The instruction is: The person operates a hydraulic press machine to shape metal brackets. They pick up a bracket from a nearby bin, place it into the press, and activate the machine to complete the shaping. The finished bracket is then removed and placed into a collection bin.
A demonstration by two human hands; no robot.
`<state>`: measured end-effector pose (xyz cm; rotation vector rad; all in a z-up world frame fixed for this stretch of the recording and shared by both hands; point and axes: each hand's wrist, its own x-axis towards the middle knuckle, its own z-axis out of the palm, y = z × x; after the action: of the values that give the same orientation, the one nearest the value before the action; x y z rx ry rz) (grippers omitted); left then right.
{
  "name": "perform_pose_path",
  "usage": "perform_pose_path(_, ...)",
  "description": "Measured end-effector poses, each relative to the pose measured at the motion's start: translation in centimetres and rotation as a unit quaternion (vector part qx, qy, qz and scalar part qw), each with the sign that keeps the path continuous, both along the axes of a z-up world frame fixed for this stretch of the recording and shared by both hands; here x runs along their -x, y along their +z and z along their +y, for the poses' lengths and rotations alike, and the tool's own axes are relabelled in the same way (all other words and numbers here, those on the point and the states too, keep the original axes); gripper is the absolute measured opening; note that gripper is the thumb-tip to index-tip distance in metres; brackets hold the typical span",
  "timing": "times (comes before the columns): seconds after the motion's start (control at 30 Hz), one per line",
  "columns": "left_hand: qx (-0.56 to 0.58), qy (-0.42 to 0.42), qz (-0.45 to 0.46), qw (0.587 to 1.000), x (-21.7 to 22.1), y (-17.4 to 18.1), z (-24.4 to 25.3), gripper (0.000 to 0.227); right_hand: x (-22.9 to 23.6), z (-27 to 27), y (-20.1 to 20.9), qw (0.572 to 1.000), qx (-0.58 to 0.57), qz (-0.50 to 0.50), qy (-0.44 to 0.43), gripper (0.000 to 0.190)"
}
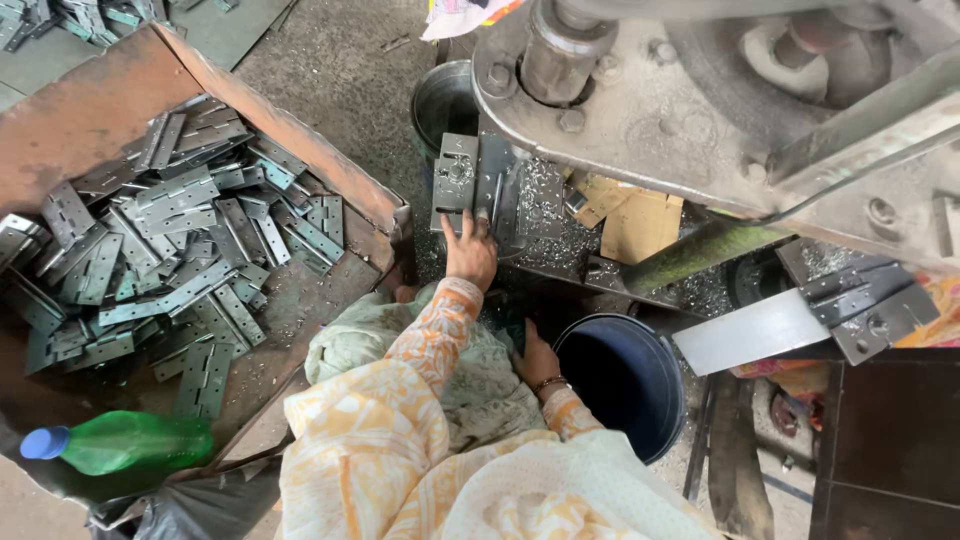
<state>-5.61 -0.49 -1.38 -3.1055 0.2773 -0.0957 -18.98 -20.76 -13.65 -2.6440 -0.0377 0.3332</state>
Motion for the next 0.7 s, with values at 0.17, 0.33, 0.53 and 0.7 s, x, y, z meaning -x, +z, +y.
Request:
perform_pose_path(0.17,-0.018,0.012,0.014,1.0,-0.8,0.2,0.6,0.045,-2.0,-0.5,5.4,0.997,0.037,0.053,0.035,0.079)
perform_pose_path(0.33,-0.024,0.034,0.054,0.998,-3.6,0.8,-0.1,0.043,-2.1,0.2,4.7,0.997,0.061,0.035,0.025,0.078)
perform_pose_path(0.53,-0.004,0.04,-0.057,0.998,-3.1,-1.2,1.2,0.045,-0.5,0.5,-1.1,1.0,-0.005,0.004,-0.003,0.082)
perform_pose_path(0.7,0.046,0.021,-0.044,0.998,-0.2,-1.9,0.6,0.044,-0.1,0.1,0.6,1.0,-0.006,-0.01,0.011,0.085)
